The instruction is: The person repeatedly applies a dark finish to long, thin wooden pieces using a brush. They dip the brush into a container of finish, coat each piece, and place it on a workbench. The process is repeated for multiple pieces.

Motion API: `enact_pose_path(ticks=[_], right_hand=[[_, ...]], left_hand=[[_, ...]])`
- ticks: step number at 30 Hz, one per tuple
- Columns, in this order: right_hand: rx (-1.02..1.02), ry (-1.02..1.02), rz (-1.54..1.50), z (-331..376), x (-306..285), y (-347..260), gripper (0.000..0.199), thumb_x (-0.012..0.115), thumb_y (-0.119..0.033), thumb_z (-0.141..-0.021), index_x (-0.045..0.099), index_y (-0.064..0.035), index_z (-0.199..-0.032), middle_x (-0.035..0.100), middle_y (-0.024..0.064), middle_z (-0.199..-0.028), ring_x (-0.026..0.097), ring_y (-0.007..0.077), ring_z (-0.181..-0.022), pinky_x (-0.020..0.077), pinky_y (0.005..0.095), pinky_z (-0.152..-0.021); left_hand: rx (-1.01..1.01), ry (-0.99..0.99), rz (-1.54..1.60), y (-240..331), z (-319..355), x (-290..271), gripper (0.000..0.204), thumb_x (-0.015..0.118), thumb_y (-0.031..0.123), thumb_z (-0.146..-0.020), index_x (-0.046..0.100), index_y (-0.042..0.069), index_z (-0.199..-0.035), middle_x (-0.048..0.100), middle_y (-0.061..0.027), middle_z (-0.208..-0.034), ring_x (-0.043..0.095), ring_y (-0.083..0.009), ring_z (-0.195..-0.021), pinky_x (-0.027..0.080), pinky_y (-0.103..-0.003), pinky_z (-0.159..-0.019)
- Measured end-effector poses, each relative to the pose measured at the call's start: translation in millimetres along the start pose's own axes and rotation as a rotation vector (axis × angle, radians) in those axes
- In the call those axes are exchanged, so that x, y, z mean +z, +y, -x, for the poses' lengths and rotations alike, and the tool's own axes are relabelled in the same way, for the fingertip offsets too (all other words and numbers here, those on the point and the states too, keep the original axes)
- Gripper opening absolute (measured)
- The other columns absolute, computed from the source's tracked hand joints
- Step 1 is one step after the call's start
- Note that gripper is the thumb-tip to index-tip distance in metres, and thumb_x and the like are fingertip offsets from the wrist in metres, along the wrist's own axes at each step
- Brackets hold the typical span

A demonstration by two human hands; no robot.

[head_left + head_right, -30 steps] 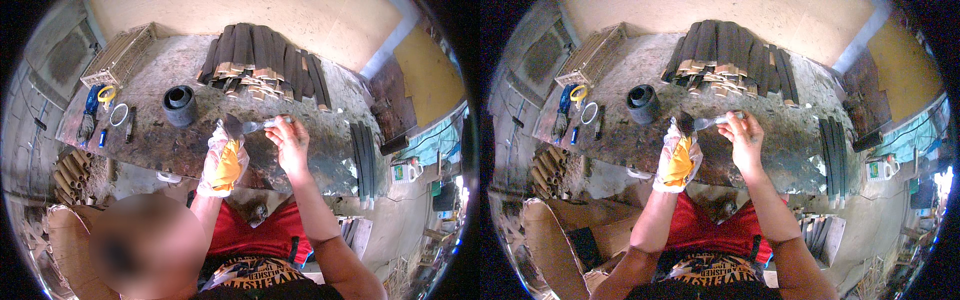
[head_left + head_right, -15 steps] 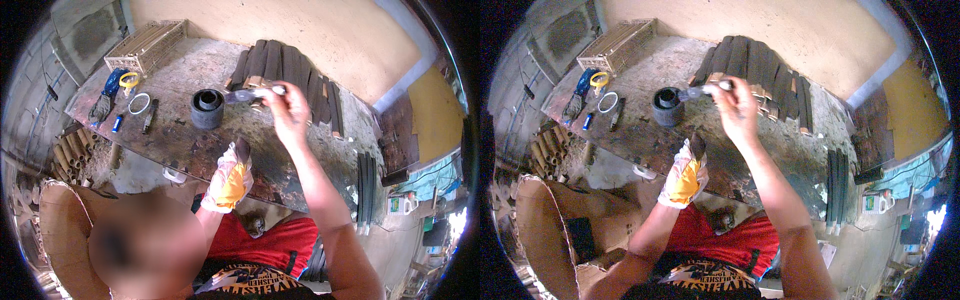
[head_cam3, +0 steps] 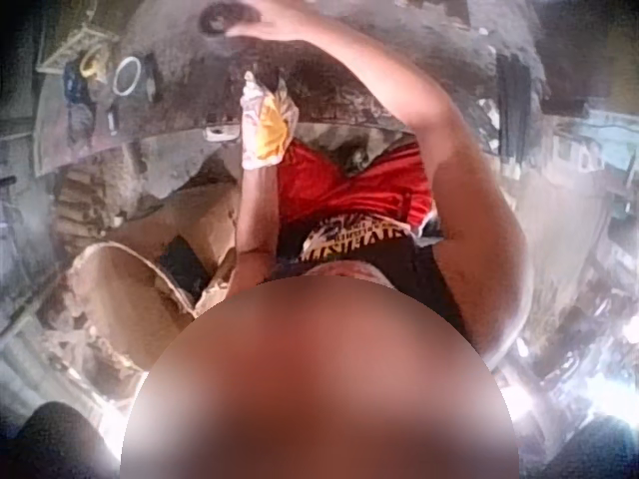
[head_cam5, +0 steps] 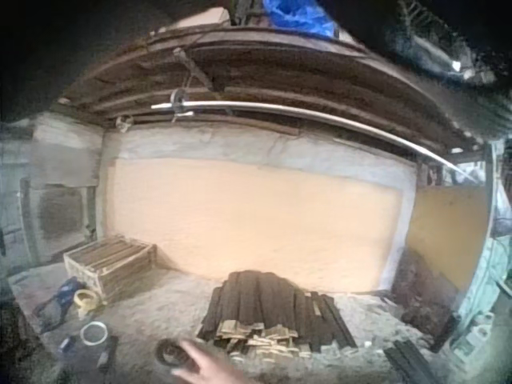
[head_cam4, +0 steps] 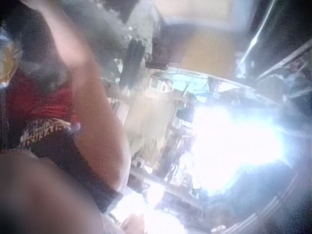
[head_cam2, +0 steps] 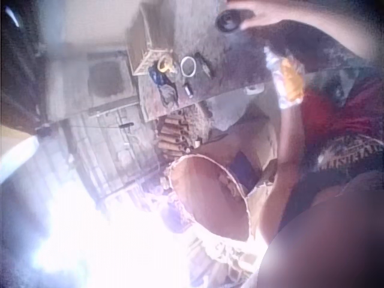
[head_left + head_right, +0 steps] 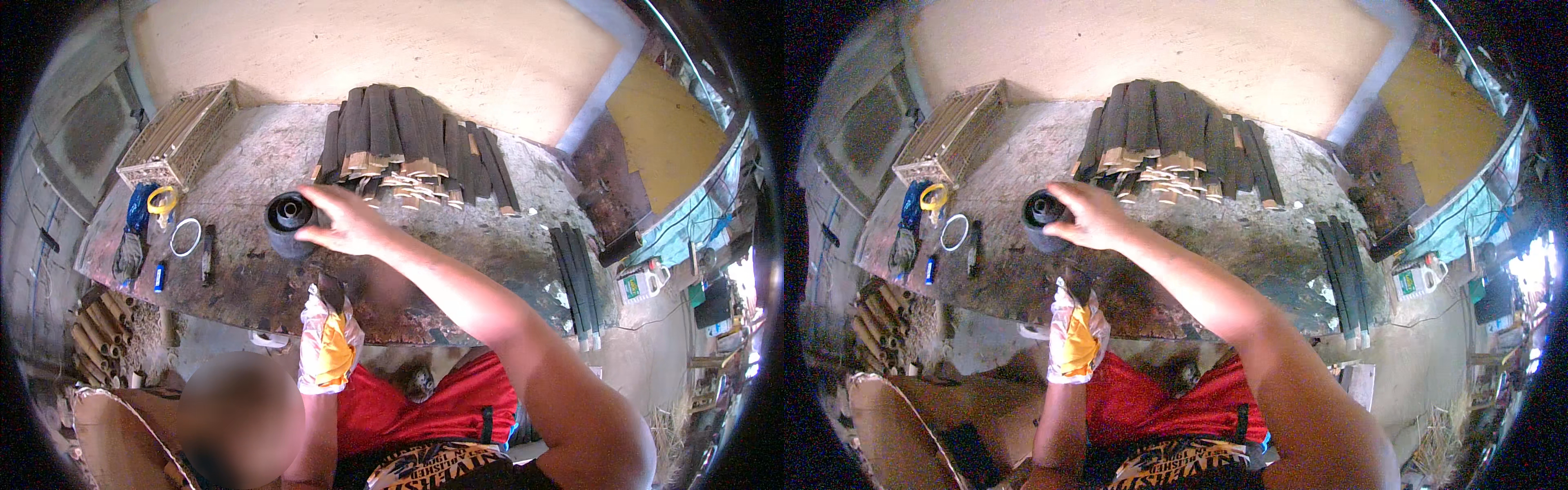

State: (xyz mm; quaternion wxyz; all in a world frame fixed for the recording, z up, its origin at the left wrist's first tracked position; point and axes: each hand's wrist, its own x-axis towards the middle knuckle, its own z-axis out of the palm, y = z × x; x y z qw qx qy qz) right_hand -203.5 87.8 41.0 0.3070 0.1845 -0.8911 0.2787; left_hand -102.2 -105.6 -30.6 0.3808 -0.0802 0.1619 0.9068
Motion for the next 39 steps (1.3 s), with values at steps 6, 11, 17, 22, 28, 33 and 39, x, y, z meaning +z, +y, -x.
enact_pose_path(ticks=[6, 11, 17, 22, 28, 33, 39], right_hand=[[0.669, 0.12, 0.624, 16, -84, 103, 0.062, 0.076, -0.052, -0.084, 0.062, 0.002, -0.111, 0.065, 0.0248, -0.11, 0.067, 0.0383, -0.105, 0.0567, 0.0483, -0.086], [1.004, -0.066, 0.347, 21, -100, 165, 0.075, 0.08, -0.05, -0.077, 0.055, 0.0068, -0.119, 0.068, 0.0302, -0.109, 0.07, 0.0388, -0.104, 0.0581, 0.0445, -0.087], [1.092, 0.262, -0.294, 37, -101, 158, 0.021, 0.072, -0.013, -0.088, 0.069, 0.0024, -0.102, 0.073, 0.0143, -0.094, 0.071, 0.0163, -0.073, 0.0553, 0.0279, -0.054], [1.023, 0.629, -0.926, 131, -148, 77, 0.024, 0.068, -0.017, -0.097, 0.065, 0.001, -0.112, 0.07, 0.0112, -0.1, 0.072, 0.0275, -0.09, 0.0589, 0.0434, -0.084], [1.253, 0.631, -0.802, 306, -197, -80, 0.038, 0.067, -0.021, -0.098, 0.06, 0.0028, -0.126, 0.07, 0.0111, -0.105, 0.072, 0.0214, -0.084, 0.0593, 0.0341, -0.072], [1.489, 0.514, -0.888, 376, -187, -152, 0.036, 0.064, -0.02, -0.099, 0.06, 0.0024, -0.128, 0.072, 0.0095, -0.099, 0.072, 0.02, -0.075, 0.0579, 0.0299, -0.065], [1.472, 0.568, -1.191, 395, -167, -170, 0.036, 0.058, -0.02, -0.104, 0.058, 0.0021, -0.132, 0.07, 0.0107, -0.11, 0.073, 0.0203, -0.085, 0.0586, 0.0294, -0.072]], left_hand=[[0.057, -0.05, -0.051, 3, 0, -4, 0.033, 0.055, 0.048, -0.101, 0.056, 0.015, -0.1, 0.055, -0.0014, -0.071, 0.046, -0.0142, -0.05, 0.037, -0.029, -0.047], [-0.056, -0.224, -0.137, -5, -9, -8, 0.038, 0.052, 0.056, -0.101, 0.057, 0.019, -0.107, 0.056, 0.0005, -0.069, 0.044, -0.0137, -0.046, 0.036, -0.029, -0.042], [-0.092, 0.065, -0.24, -10, -12, -6, 0.04, 0.05, 0.058, -0.101, 0.058, 0.019, -0.094, 0.05, 0.0024, -0.059, 0.043, -0.0141, -0.043, 0.033, -0.029, -0.041], [-0.001, 0.128, -0.428, -12, -7, -9, 0.023, 0.048, 0.039, -0.106, 0.059, 0.019, -0.102, 0.054, 0.0024, -0.071, 0.052, -0.0119, -0.054, 0.042, -0.029, -0.046], [0.058, 0.045, -0.532, -20, -6, 1, 0.026, 0.061, 0.032, -0.101, 0.059, 0.014, -0.119, 0.063, -0.0014, -0.086, 0.06, -0.0159, -0.064, 0.049, -0.03, -0.052], [0.025, -0.1, -1.149, -39, -9, 27, 0.034, 0.068, 0.035, -0.097, 0.061, 0.008, -0.116, 0.065, -0.005, -0.084, 0.062, -0.0164, -0.062, 0.049, -0.029, -0.053], [0.26, -0.646, -1.786, -90, -14, 50, 0.019, 0.057, 0.008, -0.099, 0.067, 0.004, -0.115, 0.068, -0.0157, -0.116, 0.066, -0.0324, -0.108, 0.053, -0.041, -0.094]])
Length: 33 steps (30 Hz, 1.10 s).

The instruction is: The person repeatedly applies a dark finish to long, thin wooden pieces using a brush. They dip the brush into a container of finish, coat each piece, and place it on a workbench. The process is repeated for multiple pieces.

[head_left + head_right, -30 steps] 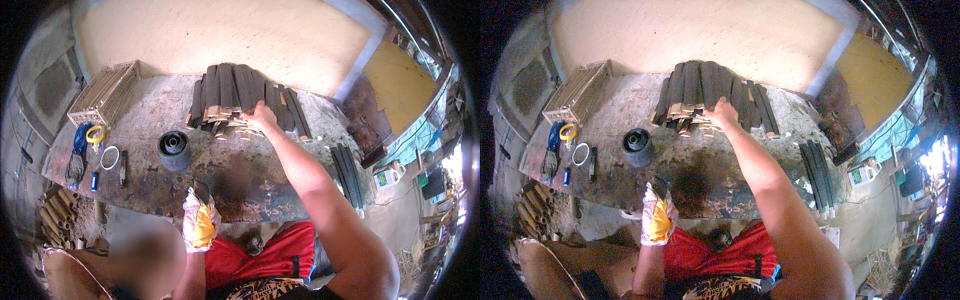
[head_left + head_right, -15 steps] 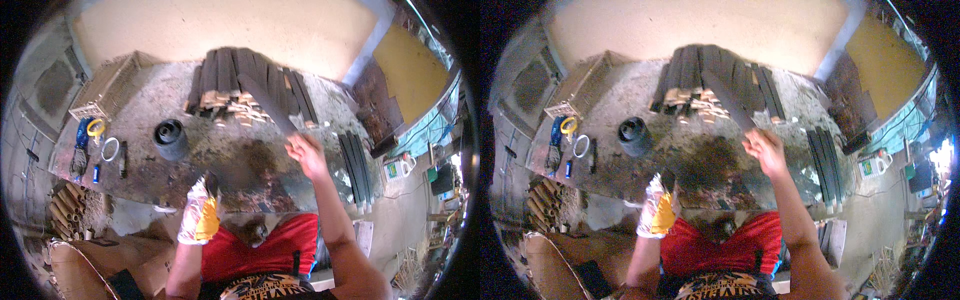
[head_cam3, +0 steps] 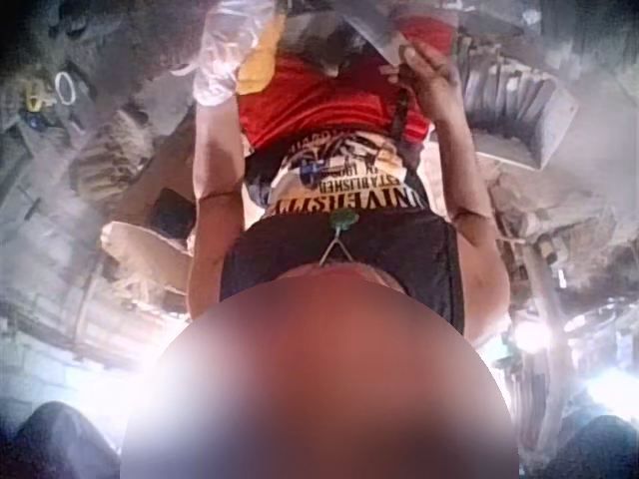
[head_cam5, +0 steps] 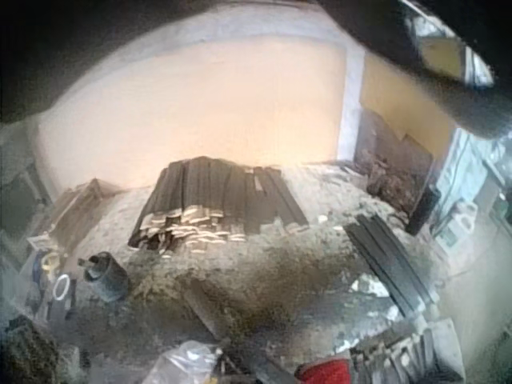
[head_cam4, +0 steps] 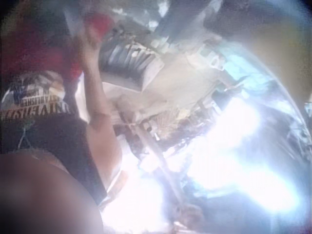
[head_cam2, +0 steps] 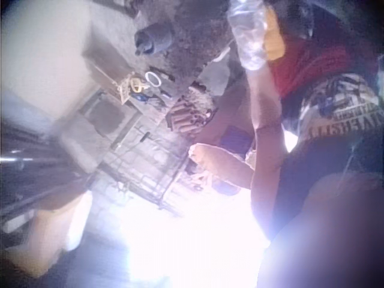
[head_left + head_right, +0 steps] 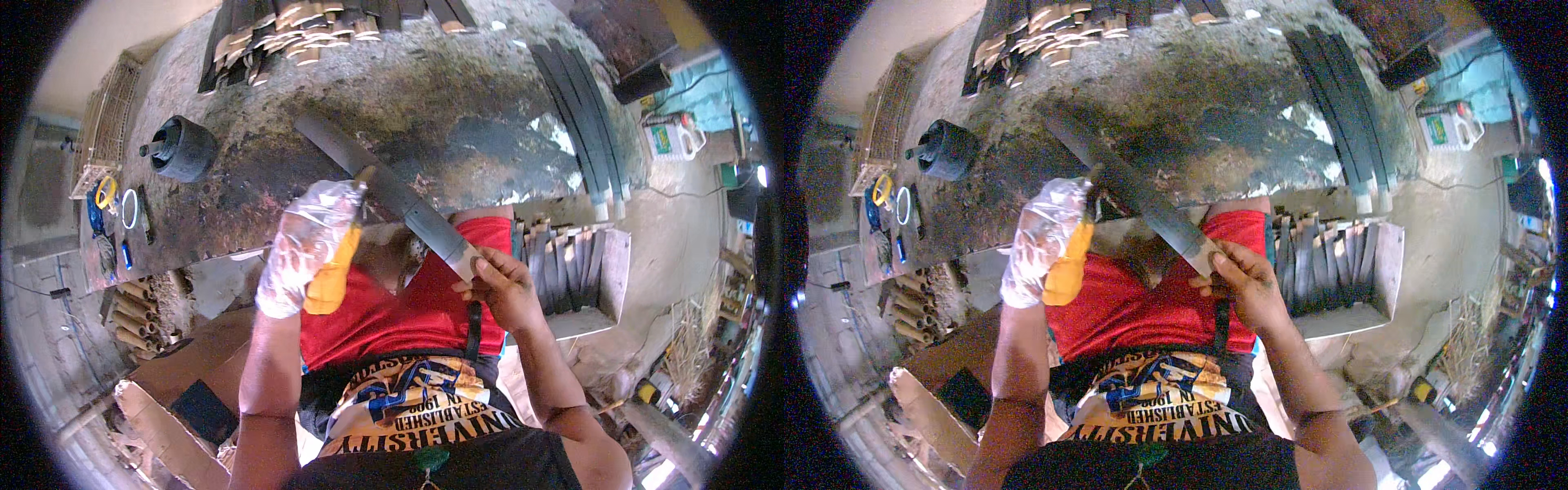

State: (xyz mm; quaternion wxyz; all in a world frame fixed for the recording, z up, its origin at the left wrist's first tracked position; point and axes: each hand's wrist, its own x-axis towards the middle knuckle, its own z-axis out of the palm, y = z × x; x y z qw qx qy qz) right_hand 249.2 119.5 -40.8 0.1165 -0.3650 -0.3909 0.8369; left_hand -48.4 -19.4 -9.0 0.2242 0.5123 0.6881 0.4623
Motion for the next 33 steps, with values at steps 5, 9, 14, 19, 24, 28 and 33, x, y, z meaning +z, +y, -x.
enact_pose_path(ticks=[5, 9, 14, 19, 24, 28, 33], right_hand=[[0.023, 0.062, 0.032, 7, 6, 2, 0.036, 0.057, -0.023, -0.105, 0.059, 0.003, -0.129, 0.07, 0.0105, -0.108, 0.073, 0.0206, -0.086, 0.0586, 0.0293, -0.073], [0.034, 0.045, -0.009, 11, 2, 6, 0.03, 0.057, -0.022, -0.104, 0.063, 0.0027, -0.119, 0.071, 0.0105, -0.098, 0.072, 0.0206, -0.081, 0.0581, 0.0298, -0.072], [0.038, -0.035, -0.277, 4, -13, 17, 0.022, 0.057, -0.019, -0.104, 0.064, 0.0013, -0.109, 0.071, 0.012, -0.092, 0.068, 0.019, -0.072, 0.0548, 0.0307, -0.065], [0.079, -0.01, -0.243, -2, -20, 16, 0.021, 0.058, -0.018, -0.103, 0.065, 0.0008, -0.111, 0.072, 0.0113, -0.091, 0.069, 0.0181, -0.073, 0.0552, 0.0297, -0.066], [0.056, 0.133, -0.102, 5, -15, 10, 0.018, 0.063, -0.015, -0.1, 0.064, -0.0001, -0.11, 0.071, 0.0087, -0.095, 0.07, 0.0178, -0.077, 0.0557, 0.0305, -0.068], [-0.034, 0.07, 0.155, 13, -8, 5, 0.026, 0.068, -0.006, -0.095, 0.063, 0.003, -0.119, 0.073, 0.0072, -0.1, 0.069, 0.0134, -0.083, 0.0554, 0.0281, -0.074], [-0.089, 0.116, 0.299, 16, -1, 3, 0.028, 0.069, 0.0, -0.093, 0.064, 0.0051, -0.12, 0.074, 0.007, -0.103, 0.067, 0.0099, -0.088, 0.0532, 0.0252, -0.078]], left_hand=[[0.211, -0.13, -0.359, 42, 12, 73, 0.026, 0.063, 0.009, -0.091, 0.064, 0.009, -0.116, 0.066, -0.0156, -0.112, 0.066, -0.0341, -0.104, 0.055, -0.045, -0.089], [0.233, -0.108, -0.469, 51, 25, 96, 0.027, 0.065, 0.006, -0.084, 0.062, 0.008, -0.11, 0.065, -0.0168, -0.099, 0.068, -0.0379, -0.093, 0.057, -0.048, -0.078], [0.343, 0.071, -0.846, -31, -19, 37, 0.03, 0.059, 0.005, -0.087, 0.067, 0.01, -0.115, 0.068, -0.0148, -0.11, 0.068, -0.0355, -0.101, 0.056, -0.045, -0.089], [0.268, 0.213, -0.974, -104, -85, -51, 0.019, 0.054, 0.014, -0.097, 0.072, 0.009, -0.1, 0.073, -0.0111, -0.103, 0.071, -0.0296, -0.095, 0.057, -0.041, -0.087], [-0.017, 0.224, -0.66, -61, -96, -52, 0.021, 0.061, 0.01, -0.091, 0.069, 0.007, -0.111, 0.071, -0.0149, -0.1, 0.07, -0.0342, -0.093, 0.058, -0.041, -0.085], [0.407, -0.116, -0.594, 27, -42, 49, 0.027, 0.063, 0.007, -0.084, 0.065, 0.008, -0.111, 0.067, -0.0161, -0.102, 0.066, -0.0321, -0.099, 0.055, -0.042, -0.088], [0.259, -0.11, -0.372, 47, 1, 103, 0.015, 0.058, 0.009, -0.089, 0.061, 0.008, -0.104, 0.062, -0.0167, -0.091, 0.065, -0.037, -0.085, 0.055, -0.047, -0.075]])
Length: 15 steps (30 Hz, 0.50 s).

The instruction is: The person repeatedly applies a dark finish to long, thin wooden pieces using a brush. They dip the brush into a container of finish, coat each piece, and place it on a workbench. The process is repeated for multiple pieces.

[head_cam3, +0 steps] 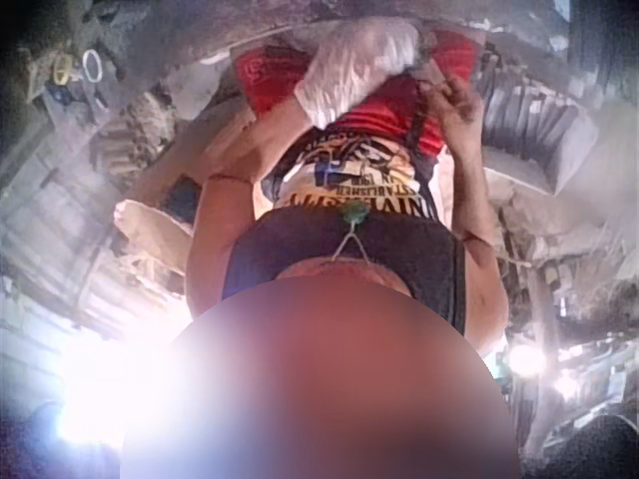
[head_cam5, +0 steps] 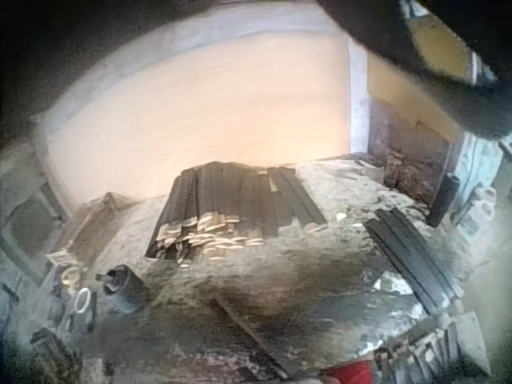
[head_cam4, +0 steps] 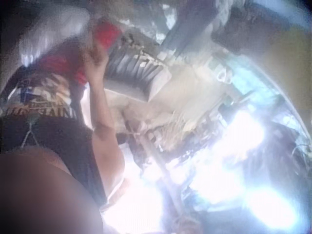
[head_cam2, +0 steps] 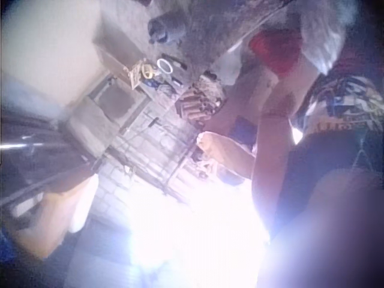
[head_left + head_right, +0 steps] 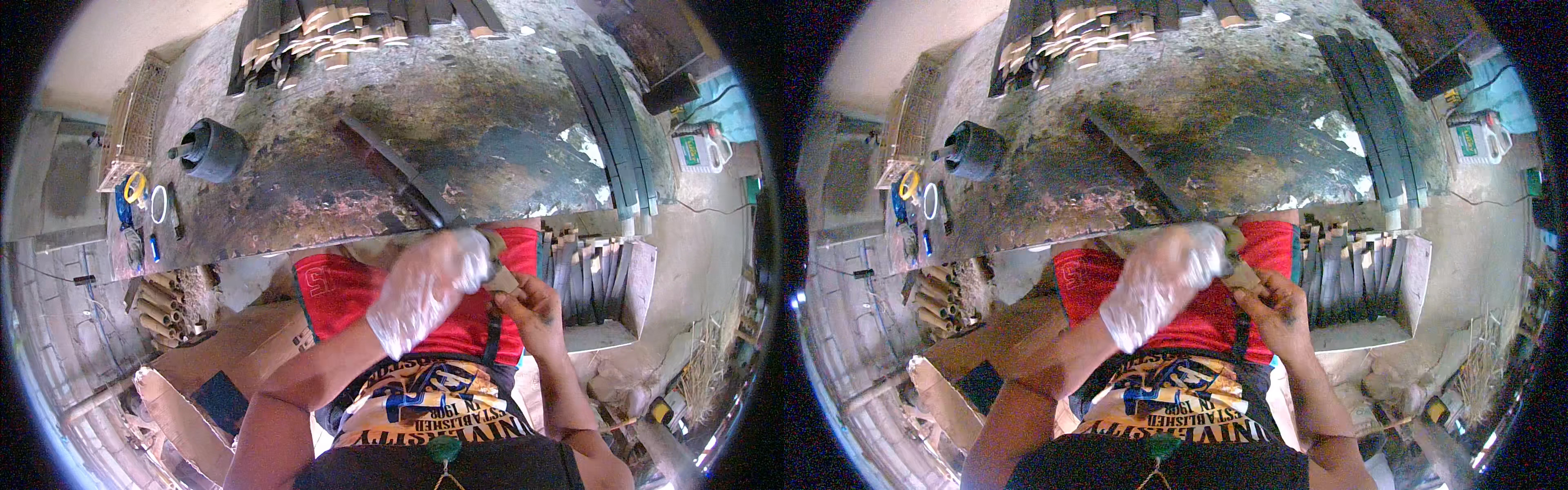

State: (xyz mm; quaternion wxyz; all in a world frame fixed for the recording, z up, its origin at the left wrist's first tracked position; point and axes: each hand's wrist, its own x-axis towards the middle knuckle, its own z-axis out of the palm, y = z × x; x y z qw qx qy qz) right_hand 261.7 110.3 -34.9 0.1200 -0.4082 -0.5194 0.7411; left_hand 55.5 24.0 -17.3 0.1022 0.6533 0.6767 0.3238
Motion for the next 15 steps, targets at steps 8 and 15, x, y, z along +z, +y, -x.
enact_pose_path(ticks=[8, 15], right_hand=[[0.001, 0.09, 0.157, -6, -4, 12, 0.024, 0.069, -0.002, -0.094, 0.066, 0.0036, -0.117, 0.071, 0.0024, -0.093, 0.062, 0.0065, -0.082, 0.0492, 0.0226, -0.073], [-0.095, 0.042, 0.04, -4, -6, 9, 0.02, 0.07, -0.003, -0.094, 0.067, 0.0031, -0.113, 0.07, 0.0011, -0.092, 0.061, 0.0061, -0.079, 0.0484, 0.0231, -0.069]], left_hand=[[-0.123, 0.237, -0.425, -197, -42, -74, 0.017, 0.057, 0.016, -0.095, 0.072, 0.011, -0.101, 0.072, -0.015, -0.102, 0.069, -0.0352, -0.093, 0.056, -0.043, -0.084], [0.124, 0.218, -0.345, -118, -58, -79, 0.014, 0.06, 0.008, -0.089, 0.069, 0.007, -0.099, 0.069, -0.0138, -0.094, 0.068, -0.0334, -0.09, 0.056, -0.044, -0.083]])
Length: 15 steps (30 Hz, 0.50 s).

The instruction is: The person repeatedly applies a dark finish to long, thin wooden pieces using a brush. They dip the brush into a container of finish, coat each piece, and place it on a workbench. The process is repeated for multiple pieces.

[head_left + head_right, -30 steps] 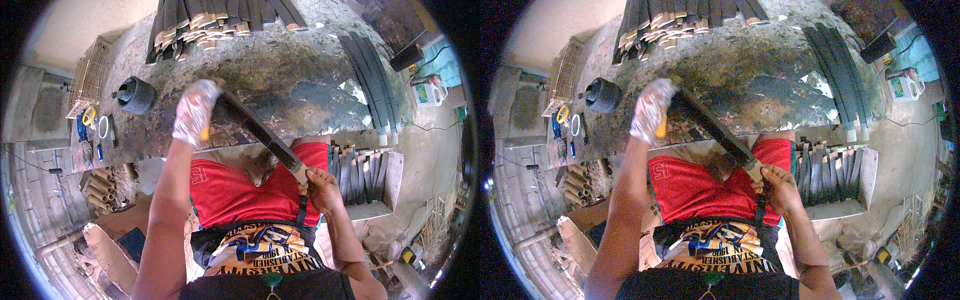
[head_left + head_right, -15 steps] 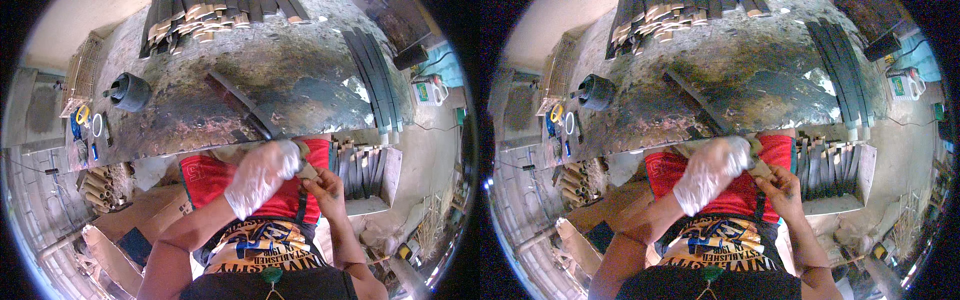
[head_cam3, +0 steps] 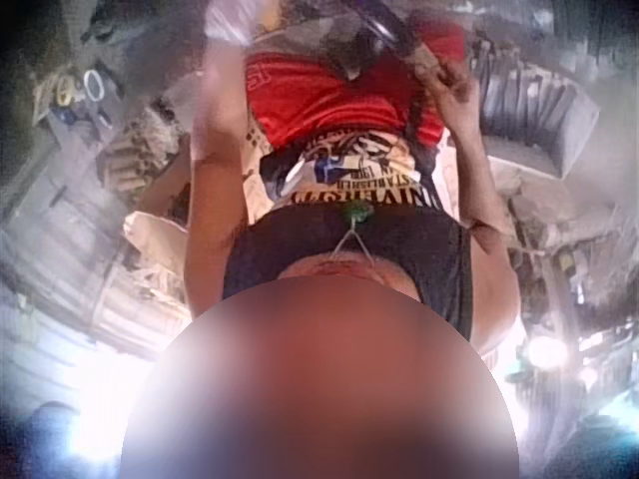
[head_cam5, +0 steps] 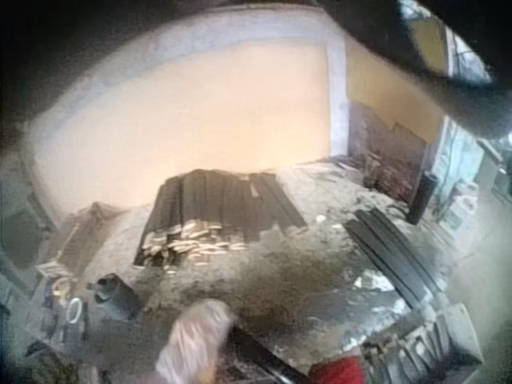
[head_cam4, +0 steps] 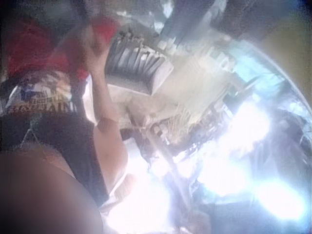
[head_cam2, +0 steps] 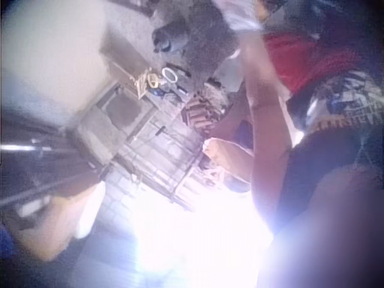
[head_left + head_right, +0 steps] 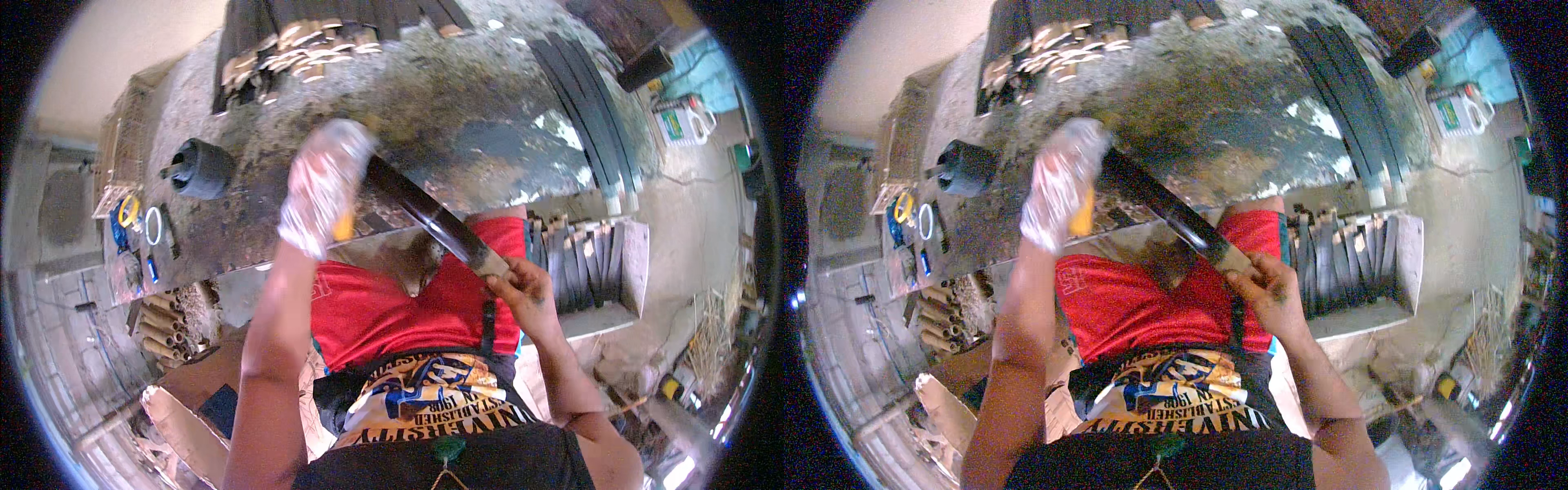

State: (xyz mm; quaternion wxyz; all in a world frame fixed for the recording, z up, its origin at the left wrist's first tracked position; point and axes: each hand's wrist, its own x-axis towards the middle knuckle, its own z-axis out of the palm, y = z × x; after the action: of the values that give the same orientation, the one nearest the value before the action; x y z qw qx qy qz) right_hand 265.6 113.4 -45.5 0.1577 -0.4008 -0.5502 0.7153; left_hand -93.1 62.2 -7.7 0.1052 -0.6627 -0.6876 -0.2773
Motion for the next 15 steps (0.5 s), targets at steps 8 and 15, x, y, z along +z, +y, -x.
enact_pose_path(ticks=[8, 15], right_hand=[[-0.057, 0.044, 0.102, 7, 4, 2, 0.028, 0.069, 0.001, -0.094, 0.063, 0.0053, -0.12, 0.072, 0.0065, -0.099, 0.066, 0.0101, -0.086, 0.0526, 0.0251, -0.075], [-0.079, 0.044, 0.063, 2, 2, 9, 0.028, 0.069, -0.001, -0.093, 0.065, 0.0051, -0.12, 0.071, 0.0073, -0.102, 0.065, 0.0105, -0.084, 0.051, 0.0251, -0.074]], left_hand=[[-0.379, -0.247, 0.472, 135, 39, 21, 0.016, 0.057, 0.009, -0.092, 0.065, 0.007, -0.106, 0.065, -0.017, -0.097, 0.067, -0.036, -0.089, 0.056, -0.047, -0.081], [-0.207, 0.08, -0.043, -69, 26, 30, 0.018, 0.055, 0.011, -0.095, 0.072, 0.009, -0.1, 0.071, -0.0159, -0.102, 0.069, -0.0347, -0.097, 0.056, -0.043, -0.086]])
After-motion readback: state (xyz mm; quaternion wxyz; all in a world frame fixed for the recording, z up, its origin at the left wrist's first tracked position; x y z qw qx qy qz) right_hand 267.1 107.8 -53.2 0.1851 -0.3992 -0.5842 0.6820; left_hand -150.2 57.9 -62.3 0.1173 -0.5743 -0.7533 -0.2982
